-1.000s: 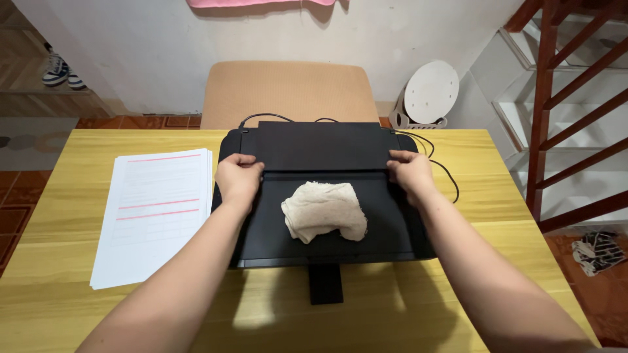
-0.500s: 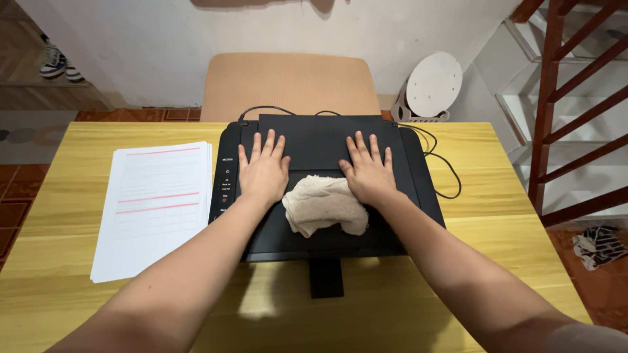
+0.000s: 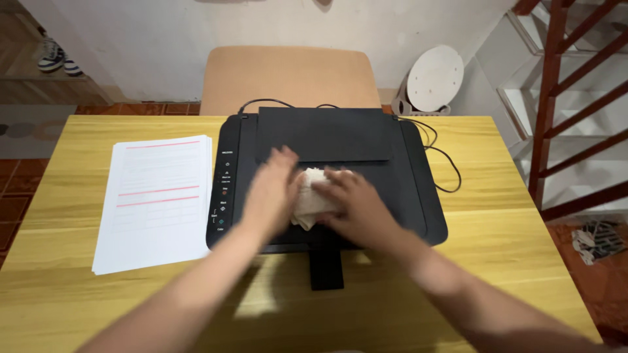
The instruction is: The person wipes the interior glass and white backing of an open printer with a white cloth, then closes the lid and wipes the exterior top surface. The printer remains on a wooden table throughout.
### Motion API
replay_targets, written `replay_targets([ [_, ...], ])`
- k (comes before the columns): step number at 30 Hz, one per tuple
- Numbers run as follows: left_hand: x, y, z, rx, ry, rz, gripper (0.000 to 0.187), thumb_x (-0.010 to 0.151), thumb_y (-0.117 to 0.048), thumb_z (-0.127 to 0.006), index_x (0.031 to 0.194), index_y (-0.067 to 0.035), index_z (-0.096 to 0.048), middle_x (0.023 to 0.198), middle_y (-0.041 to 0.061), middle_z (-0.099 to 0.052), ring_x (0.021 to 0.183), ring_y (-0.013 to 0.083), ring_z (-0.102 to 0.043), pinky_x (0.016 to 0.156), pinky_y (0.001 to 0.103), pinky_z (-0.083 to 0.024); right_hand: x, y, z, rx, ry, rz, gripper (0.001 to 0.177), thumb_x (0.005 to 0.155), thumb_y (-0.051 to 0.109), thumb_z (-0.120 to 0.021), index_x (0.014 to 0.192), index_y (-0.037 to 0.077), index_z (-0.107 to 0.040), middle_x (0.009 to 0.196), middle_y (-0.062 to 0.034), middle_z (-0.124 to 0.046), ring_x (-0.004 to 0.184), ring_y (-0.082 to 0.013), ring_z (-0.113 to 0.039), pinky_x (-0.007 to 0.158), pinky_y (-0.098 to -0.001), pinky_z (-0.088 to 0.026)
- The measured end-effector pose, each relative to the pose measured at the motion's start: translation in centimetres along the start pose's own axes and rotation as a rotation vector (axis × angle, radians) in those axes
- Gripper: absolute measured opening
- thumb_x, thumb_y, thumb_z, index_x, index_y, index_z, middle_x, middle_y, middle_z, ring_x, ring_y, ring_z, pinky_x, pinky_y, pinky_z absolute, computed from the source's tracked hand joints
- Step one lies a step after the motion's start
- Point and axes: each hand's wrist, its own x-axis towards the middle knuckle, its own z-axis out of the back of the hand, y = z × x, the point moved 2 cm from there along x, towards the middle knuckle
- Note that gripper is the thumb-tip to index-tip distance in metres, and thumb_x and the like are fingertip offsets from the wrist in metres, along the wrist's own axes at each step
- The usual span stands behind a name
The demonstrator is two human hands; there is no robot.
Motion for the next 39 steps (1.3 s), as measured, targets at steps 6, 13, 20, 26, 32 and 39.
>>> replay_targets([
  [6,-5.9,-4.1,0.1,-0.234,0.027,-0.077,0.060,0.086,-0.018,-0.072,0.140,0.002,-0.054,0.152,0.023,-0.045,0.140,0.0386,-0.042,0.111,0.044,-0.038,-1.2,1.9,-0.6,-0.006,-0.136,0.036,0.057,0.078,0.005,-0.073,0.133,0.014,-0.065,0.145,-0.0132,-0.060,0.132,-0.0397,-0.053,0.109,-0.0481,-0.045],
  [13,-5.1,-3.2,-0.2,-0.250,-0.071,-0.099,0.054,0.077,0.001,-0.071,0.130,-0.007,-0.065,0.136,0.014,-0.064,0.125,0.0363,-0.058,0.106,0.043,-0.049,-0.7,1.2,-1.9,0.070,-0.228,-0.003,0.045,0.080,-0.005,-0.068,0.121,0.013,-0.074,0.128,-0.0062,-0.069,0.119,-0.0326,-0.062,0.100,-0.0406,-0.054],
  [20,4.2,1.0,1.6,-0.155,-0.373,-0.211,0.029,0.079,0.001,-0.069,0.108,-0.003,-0.069,0.117,0.018,-0.070,0.109,0.0418,-0.065,0.092,0.050,-0.053,9.6,-1.8,-2.9,0.011,-0.358,0.117,0.044,0.082,-0.005,-0.066,0.120,0.014,-0.076,0.122,-0.0095,-0.069,0.110,-0.0372,-0.060,0.096,-0.0424,-0.053],
  [26,6.8,5.3,3.1,-0.043,-0.156,0.118,0.027,0.079,-0.005,-0.071,0.106,-0.006,-0.074,0.112,0.016,-0.071,0.104,0.0387,-0.066,0.089,0.049,-0.053,15.6,-2.5,-7.6,0.046,-0.178,0.099,0.040,0.084,0.001,-0.063,0.121,0.011,-0.072,0.128,-0.0131,-0.067,0.123,-0.0383,-0.058,0.107,-0.0445,-0.046],
  [32,7.3,9.0,4.0,-0.033,-0.150,0.205,0.028,0.082,-0.005,-0.071,0.109,-0.007,-0.075,0.113,0.016,-0.073,0.105,0.0382,-0.067,0.091,0.047,-0.054,18.8,-2.3,-11.7,0.053,-0.183,0.147,0.039,0.089,-0.001,-0.058,0.124,0.011,-0.070,0.136,-0.0129,-0.066,0.136,-0.0379,-0.052,0.113,-0.0464,-0.041],
  [39,11.7,7.8,-1.3,0.010,-0.079,0.115,0.039,0.085,-0.006,-0.062,0.122,-0.011,-0.073,0.123,0.018,-0.068,0.115,0.0362,-0.065,0.100,0.046,-0.052,17.4,-7.4,-8.7,0.050,-0.243,0.060,0.045,0.082,-0.004,-0.061,0.124,0.010,-0.071,0.133,-0.0164,-0.067,0.132,-0.0357,-0.056,0.112,-0.0444,-0.045],
])
